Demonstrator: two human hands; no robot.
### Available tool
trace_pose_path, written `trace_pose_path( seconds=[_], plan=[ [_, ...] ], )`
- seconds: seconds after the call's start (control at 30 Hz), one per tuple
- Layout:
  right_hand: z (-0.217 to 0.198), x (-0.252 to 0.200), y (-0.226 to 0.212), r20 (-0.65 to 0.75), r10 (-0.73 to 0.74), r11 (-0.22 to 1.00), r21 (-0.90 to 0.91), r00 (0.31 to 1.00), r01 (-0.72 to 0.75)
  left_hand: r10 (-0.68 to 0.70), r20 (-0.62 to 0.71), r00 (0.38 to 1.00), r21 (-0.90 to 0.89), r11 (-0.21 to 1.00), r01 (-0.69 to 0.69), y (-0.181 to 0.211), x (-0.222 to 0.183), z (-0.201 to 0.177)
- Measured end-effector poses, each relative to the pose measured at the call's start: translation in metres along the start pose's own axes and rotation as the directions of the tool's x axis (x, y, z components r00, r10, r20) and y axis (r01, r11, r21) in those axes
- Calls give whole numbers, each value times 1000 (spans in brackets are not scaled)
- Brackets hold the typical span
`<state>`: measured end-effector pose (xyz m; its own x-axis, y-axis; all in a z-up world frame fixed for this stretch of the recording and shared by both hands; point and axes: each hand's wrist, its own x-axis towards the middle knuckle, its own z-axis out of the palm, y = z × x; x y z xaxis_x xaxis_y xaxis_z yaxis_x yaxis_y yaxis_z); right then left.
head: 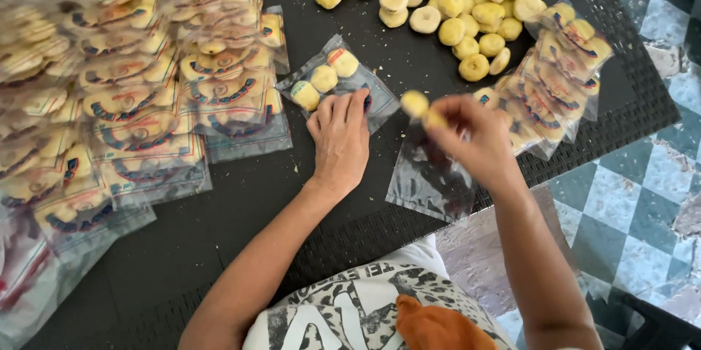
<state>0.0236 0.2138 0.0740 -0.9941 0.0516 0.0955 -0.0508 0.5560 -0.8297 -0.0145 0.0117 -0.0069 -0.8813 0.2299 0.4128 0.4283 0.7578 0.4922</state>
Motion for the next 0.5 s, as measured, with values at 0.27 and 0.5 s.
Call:
trace_pose_path(
  seconds=[0.27,0.5],
  plan=[
    [62,1,10,-12,-411,805,-473,911,357,34,-9,999,32,999,-34,-1,-4,-8],
    [55,3,7,117,-391,821,-405,913,403,88,17,996,148,985,-90,-10,-11,-21]
  ],
)
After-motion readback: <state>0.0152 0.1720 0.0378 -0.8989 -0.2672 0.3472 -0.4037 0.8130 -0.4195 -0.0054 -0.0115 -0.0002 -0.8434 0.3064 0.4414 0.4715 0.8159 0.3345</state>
